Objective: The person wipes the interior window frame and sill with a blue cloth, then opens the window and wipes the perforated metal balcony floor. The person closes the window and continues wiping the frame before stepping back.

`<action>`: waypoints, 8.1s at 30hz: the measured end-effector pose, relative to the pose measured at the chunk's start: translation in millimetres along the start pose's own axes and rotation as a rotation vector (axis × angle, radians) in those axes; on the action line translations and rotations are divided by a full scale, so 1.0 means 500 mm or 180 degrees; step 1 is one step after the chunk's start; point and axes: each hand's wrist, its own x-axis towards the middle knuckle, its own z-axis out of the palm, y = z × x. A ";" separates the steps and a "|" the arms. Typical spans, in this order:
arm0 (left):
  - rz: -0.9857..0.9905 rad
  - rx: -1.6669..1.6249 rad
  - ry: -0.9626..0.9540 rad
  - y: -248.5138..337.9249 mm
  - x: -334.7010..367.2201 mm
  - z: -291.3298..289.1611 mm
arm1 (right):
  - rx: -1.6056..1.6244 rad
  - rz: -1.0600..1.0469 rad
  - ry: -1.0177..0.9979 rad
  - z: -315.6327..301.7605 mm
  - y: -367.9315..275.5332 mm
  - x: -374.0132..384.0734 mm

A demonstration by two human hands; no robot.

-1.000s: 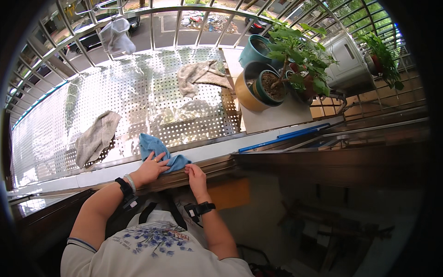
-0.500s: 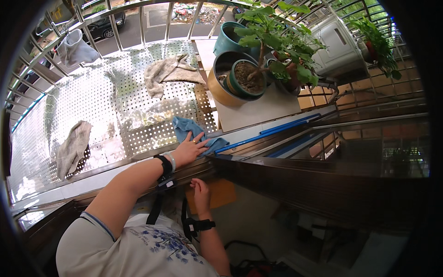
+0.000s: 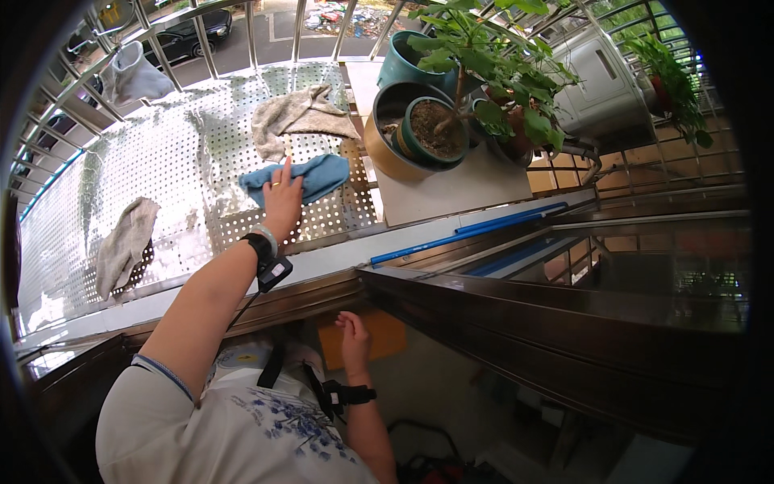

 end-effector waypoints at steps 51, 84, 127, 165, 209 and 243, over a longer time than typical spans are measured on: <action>-0.2337 -0.1011 0.1695 -0.495 -0.667 -0.516 | -0.2757 -0.4229 -0.3907 0.867 -0.138 -0.118; -0.3143 -0.0139 0.3086 -0.709 -0.471 -0.597 | -0.3184 -0.4385 -0.4167 0.775 -0.147 -0.013; -0.3339 0.0209 0.0955 -0.498 -0.661 -0.372 | -0.2682 -0.4456 -0.3388 1.144 -0.234 0.086; -0.3356 0.0039 0.0739 -0.499 -0.653 -0.386 | -0.3411 -0.3599 -0.2213 1.186 -0.324 0.346; -0.3326 0.0774 0.0103 -0.702 -0.426 -0.317 | -0.3766 -0.2539 -0.1005 1.087 -0.355 0.578; -0.3310 0.1114 -0.0174 -0.719 -0.434 -0.285 | -0.3388 -0.3135 -0.2426 0.585 -0.139 0.144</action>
